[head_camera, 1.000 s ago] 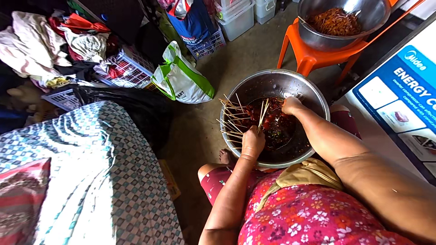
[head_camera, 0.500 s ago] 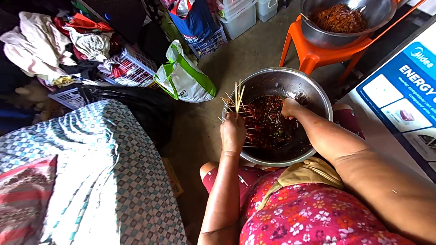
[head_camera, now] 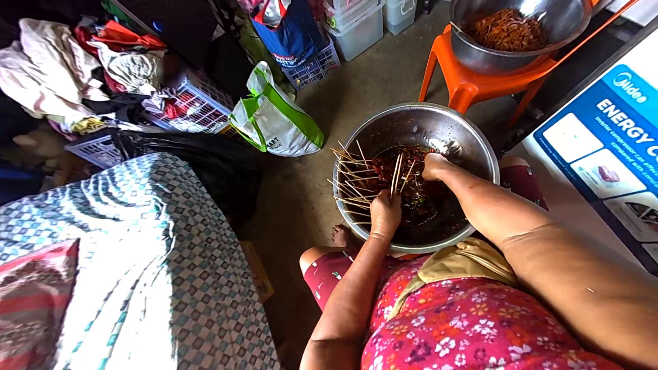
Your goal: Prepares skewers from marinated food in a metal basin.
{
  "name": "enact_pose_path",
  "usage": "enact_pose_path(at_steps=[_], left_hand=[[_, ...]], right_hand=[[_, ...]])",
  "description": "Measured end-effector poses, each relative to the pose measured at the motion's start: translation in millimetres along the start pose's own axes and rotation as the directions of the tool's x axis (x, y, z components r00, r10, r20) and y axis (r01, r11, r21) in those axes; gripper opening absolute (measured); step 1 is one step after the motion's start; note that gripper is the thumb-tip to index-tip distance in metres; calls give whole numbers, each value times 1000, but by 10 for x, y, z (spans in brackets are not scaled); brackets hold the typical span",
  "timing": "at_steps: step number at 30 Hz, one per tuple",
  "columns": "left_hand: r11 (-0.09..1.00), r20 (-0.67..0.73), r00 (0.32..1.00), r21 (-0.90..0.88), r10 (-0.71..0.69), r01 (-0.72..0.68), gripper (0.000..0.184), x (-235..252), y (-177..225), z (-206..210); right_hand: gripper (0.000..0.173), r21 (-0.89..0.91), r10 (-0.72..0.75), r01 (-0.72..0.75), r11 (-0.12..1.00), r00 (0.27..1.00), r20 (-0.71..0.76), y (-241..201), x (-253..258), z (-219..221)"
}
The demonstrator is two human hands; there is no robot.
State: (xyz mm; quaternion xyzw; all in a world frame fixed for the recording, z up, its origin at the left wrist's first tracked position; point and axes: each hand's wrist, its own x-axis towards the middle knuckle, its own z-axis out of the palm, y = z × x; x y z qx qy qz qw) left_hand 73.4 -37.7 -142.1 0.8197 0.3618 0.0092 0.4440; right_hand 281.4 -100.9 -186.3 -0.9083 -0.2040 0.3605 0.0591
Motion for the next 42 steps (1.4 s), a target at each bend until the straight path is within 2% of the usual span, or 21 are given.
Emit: enact_pose_path(at_steps=[2, 3, 4, 5, 7, 9, 14, 19, 26, 32, 38, 42], left_hand=[[1000, -20, 1000, -8, -6, 6, 26, 17, -20, -2], [1000, -32, 999, -19, -5, 4, 25, 19, -29, 1], [999, -42, 999, -33, -3, 1, 24, 17, -32, 0], [999, -50, 999, -45, -1, -2, 23, 11, -30, -5], [999, -63, 998, -53, 9, -12, 22, 1, -25, -11], [999, -63, 998, -35, 15, -18, 23, -5, -6, -16], [999, -50, 998, -10, 36, -36, 23, -13, 12, -15], [999, -38, 998, 11, 52, -52, 23, -31, 21, -18], [998, -36, 998, 45, 47, -45, 23, -45, 51, -17], [995, -79, 992, 20, 94, -93, 22, -63, 35, -3], [993, -106, 988, -4, 116, -117, 21, -64, 13, 5], [990, -121, 983, -8, 137, -139, 20, -71, -1, 18]], right_hand=[[23, 163, 2, 0, 987, 1000, -13, 43, 115, 14], [22, 311, -2, 5, 950, 1000, -10, 58, 158, 11], [22, 496, -7, 5, 868, 1000, 3, 52, 142, -10], [24, 673, -14, -11, 739, 999, 32, 31, 98, -38], [29, 889, -49, -52, 456, 995, 84, 17, 53, -83], [32, 952, -83, -66, 298, 992, 95, 21, 14, -124], [25, 990, -78, -38, 138, 996, 49, -5, -21, -142], [28, 999, -87, -34, 28, 996, 36, 12, -19, -158], [21, 994, -117, -44, 103, 992, 56, -5, -66, -185], [25, 999, -64, -38, 12, 997, 38, -26, -83, -189], [23, 999, -91, -52, 13, 994, 53, -46, -120, -192], [29, 999, -77, -47, -17, 996, 45, -15, -77, -190]])
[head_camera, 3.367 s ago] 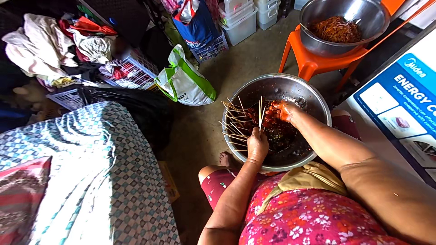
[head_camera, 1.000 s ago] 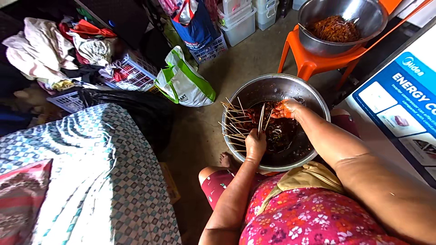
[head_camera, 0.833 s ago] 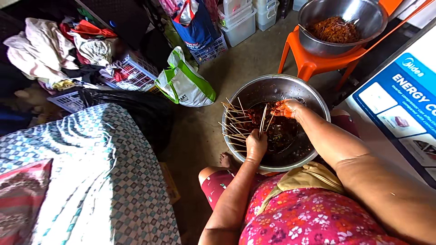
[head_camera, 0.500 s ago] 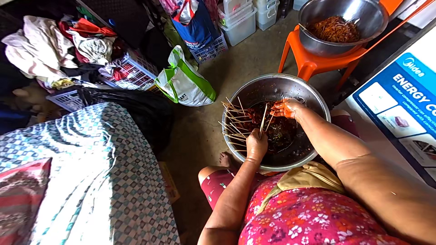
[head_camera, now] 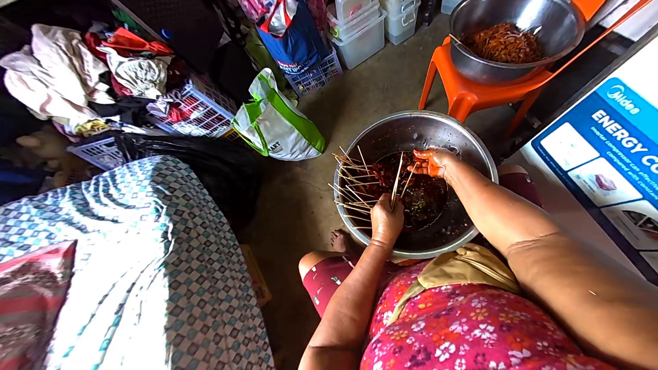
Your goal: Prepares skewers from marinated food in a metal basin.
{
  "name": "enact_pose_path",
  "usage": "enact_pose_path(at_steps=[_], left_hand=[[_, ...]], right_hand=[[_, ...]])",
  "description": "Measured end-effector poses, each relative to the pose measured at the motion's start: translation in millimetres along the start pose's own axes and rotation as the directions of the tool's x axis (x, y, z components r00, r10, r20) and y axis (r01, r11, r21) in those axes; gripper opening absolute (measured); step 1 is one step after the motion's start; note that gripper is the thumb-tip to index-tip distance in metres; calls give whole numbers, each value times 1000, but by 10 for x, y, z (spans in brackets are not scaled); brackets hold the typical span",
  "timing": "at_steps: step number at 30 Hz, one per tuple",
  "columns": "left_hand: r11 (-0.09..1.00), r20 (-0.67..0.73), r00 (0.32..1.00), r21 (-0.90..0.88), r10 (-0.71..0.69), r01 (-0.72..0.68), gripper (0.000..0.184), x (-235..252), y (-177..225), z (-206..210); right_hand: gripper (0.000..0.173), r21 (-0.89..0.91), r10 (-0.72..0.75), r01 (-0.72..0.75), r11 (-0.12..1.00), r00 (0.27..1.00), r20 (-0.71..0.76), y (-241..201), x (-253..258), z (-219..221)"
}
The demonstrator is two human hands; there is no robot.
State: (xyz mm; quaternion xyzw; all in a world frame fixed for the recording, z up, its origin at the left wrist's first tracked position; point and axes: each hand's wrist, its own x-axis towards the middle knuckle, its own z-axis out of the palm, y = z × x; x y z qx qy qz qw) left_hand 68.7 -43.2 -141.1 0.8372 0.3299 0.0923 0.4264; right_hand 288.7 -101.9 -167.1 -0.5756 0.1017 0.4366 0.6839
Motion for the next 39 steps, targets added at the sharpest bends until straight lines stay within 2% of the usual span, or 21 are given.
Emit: enact_pose_path(at_steps=[4, 10, 19, 24, 39], left_hand=[[1000, -9, 1000, -12, 5, -5, 19, -6, -1, 1], [1000, -20, 1000, 1, 16, -16, 18, -3, -10, 7], [1000, -33, 999, -7, 28, -28, 17, 2, -23, 17], [1000, -31, 999, -10, 29, -29, 18, 2, -39, 23], [999, -22, 999, 41, -26, 27, 18, -2, 35, 31]], right_hand=[[39, 4, -35, 35, 999, 999, -27, 3, 43, -31], [28, 27, -50, 50, 998, 999, 1, 8, -15, 29], [22, 51, -74, 73, 996, 997, 4, 0, -66, 54], [26, 91, -115, 115, 989, 993, -8, 43, -24, 53], [19, 68, -45, 38, 997, 994, 97, 119, -185, 215]])
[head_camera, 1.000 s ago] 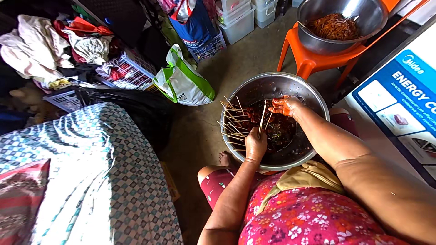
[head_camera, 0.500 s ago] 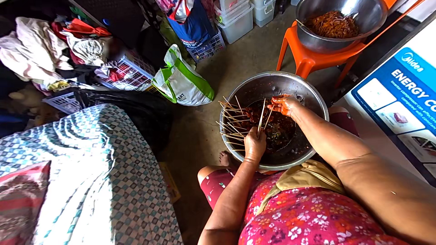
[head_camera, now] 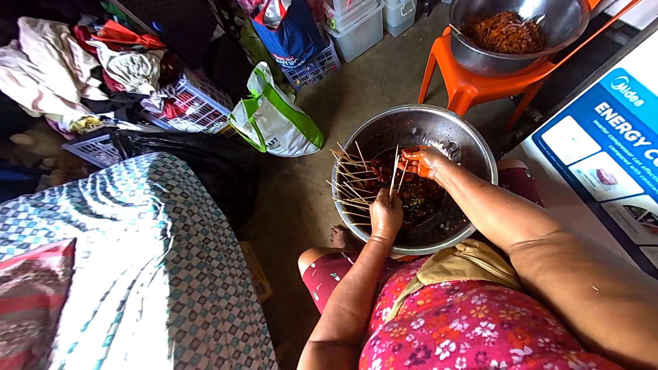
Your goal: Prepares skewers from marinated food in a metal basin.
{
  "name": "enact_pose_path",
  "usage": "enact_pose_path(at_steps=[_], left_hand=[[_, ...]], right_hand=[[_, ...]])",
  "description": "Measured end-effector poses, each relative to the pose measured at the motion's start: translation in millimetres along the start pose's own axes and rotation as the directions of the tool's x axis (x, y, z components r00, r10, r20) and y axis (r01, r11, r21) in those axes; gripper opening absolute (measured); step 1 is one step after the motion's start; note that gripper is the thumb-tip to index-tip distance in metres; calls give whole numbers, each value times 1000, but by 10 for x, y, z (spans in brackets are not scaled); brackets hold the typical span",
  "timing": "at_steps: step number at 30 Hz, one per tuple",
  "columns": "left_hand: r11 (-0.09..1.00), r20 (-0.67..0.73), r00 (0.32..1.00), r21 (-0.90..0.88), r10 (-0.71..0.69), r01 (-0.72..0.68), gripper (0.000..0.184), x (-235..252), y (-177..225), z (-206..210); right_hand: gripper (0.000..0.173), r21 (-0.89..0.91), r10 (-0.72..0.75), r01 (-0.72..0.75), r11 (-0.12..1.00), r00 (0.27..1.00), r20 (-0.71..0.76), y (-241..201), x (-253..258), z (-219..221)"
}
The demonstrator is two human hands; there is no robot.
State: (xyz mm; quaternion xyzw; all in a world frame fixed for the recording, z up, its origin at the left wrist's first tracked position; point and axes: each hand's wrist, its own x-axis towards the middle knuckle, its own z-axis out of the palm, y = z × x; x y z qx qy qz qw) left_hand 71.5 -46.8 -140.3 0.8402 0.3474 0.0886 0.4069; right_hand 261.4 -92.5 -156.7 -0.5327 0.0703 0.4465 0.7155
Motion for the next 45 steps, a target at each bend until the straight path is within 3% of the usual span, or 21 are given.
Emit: enact_pose_path(at_steps=[10, 18, 25, 28, 30, 32, 34, 36, 38, 40, 41, 43, 45], left_hand=[[1000, 20, 1000, 26, 2, -2, 19, -1, 19, -3], [1000, 13, 1000, 23, 1, -1, 19, -44, 31, 6], [994, -34, 995, 38, -98, 100, 16, 11, 25, -34], [993, -35, 994, 47, -103, 105, 17, 20, 32, -53], [993, -42, 994, 47, -105, 107, 16, 28, 35, -57], [993, -46, 993, 34, -108, 110, 16, 32, 26, -52], [994, -41, 994, 25, -106, 107, 16, 28, 17, -50], [995, -39, 994, 22, -100, 101, 16, 29, 19, -51], [995, -36, 994, 8, -101, 101, 18, 28, 3, -60], [995, -34, 994, -14, -99, 99, 18, 29, -33, -60], [996, -32, 995, -24, -92, 92, 17, 32, -47, -56], [997, -20, 998, -36, -65, 64, 17, 28, -49, -55], [999, -7, 999, -24, -41, 41, 16, 20, -29, -61]], right_hand=[[16, -76, -48, 50, 996, 999, 16, -17, 43, -92], [15, -63, 56, -52, 997, 996, 66, 32, -12, -26], [21, -271, 188, -139, 953, 969, 163, 339, -235, 215], [29, -410, 168, -85, 908, 971, 172, 278, -185, 152], [32, -671, 28, 51, 740, 994, 106, 232, -17, 19], [25, -916, -122, 116, 385, 990, 74, 262, 276, -218], [32, -990, -112, 77, 121, 992, 64, 344, 460, -356], [34, -998, -61, 55, -29, 997, 57, 393, 462, -334], [28, -997, -34, 20, -72, 999, 22, 377, 448, -291], [30, -1000, -44, -6, 12, 999, -7, 313, 455, -312], [31, -992, -71, -9, 123, 997, -18, 280, 468, -341], [30, -879, -101, -13, 476, 993, -69, 204, 408, -315], [38, -589, -33, -41, 807, 993, -115, 100, 273, -220]])
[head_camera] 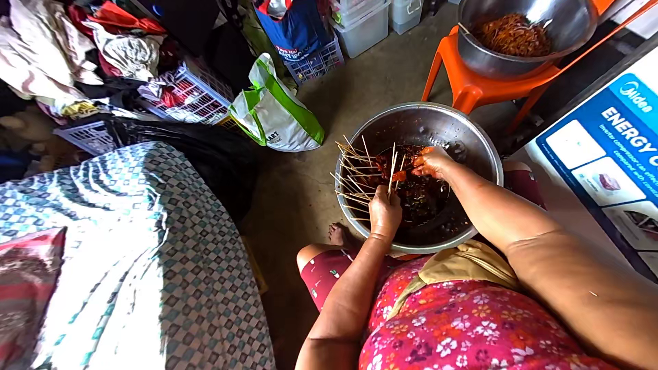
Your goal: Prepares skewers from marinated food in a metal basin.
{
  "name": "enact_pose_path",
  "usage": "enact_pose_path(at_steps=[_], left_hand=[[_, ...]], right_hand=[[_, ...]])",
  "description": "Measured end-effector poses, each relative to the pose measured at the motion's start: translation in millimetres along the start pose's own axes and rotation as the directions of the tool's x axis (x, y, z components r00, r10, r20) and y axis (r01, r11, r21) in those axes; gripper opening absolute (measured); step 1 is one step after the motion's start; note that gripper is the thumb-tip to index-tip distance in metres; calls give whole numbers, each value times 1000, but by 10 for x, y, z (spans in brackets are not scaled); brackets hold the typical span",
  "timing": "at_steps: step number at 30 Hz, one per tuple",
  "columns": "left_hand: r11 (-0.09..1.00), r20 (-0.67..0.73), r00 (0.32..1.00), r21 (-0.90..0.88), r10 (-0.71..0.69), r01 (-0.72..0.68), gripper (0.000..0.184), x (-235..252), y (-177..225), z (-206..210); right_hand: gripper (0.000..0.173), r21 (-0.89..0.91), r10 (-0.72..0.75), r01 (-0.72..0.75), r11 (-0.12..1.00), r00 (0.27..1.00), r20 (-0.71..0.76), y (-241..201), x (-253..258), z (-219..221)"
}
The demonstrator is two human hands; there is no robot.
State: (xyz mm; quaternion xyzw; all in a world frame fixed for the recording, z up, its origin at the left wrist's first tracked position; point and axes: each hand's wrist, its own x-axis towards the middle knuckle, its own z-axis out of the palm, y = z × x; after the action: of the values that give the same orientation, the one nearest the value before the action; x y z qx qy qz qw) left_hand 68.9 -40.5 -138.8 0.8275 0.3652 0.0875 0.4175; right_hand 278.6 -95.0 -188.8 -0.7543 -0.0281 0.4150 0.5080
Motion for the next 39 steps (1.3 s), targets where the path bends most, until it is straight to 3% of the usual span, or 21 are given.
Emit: enact_pose_path(at_steps=[3, 8, 15, 23, 26, 34, 39], left_hand=[[999, 29, 999, 33, 14, -15, 19, -12, 28, -8], [998, 44, 998, 42, 42, -43, 19, -24, 29, -7], [997, 54, 997, 54, 47, -50, 18, -26, 33, -7], [997, 68, 997, 71, 32, -37, 19, -25, 32, -14], [997, 73, 997, 75, 26, -31, 20, -17, 31, -14], [995, 20, 995, 26, 98, -99, 17, -10, -33, 14], [998, 31, 997, 17, 68, -68, 17, -9, -29, 12]], right_hand=[[31, 413, 38, -56, 909, 998, 52, -93, -84, -35], [19, 558, 32, -85, 825, 994, 103, -94, -51, -47], [19, 513, 13, -78, 855, 992, 129, -127, -100, -81], [18, 462, -82, 30, 886, 992, 92, -162, -159, -83], [17, 404, -122, 56, 913, 983, 140, -141, -174, -75], [12, 459, -41, -29, 888, 989, 141, -184, -204, -96], [13, 425, -44, -69, 902, 967, 250, -89, -131, -93]])
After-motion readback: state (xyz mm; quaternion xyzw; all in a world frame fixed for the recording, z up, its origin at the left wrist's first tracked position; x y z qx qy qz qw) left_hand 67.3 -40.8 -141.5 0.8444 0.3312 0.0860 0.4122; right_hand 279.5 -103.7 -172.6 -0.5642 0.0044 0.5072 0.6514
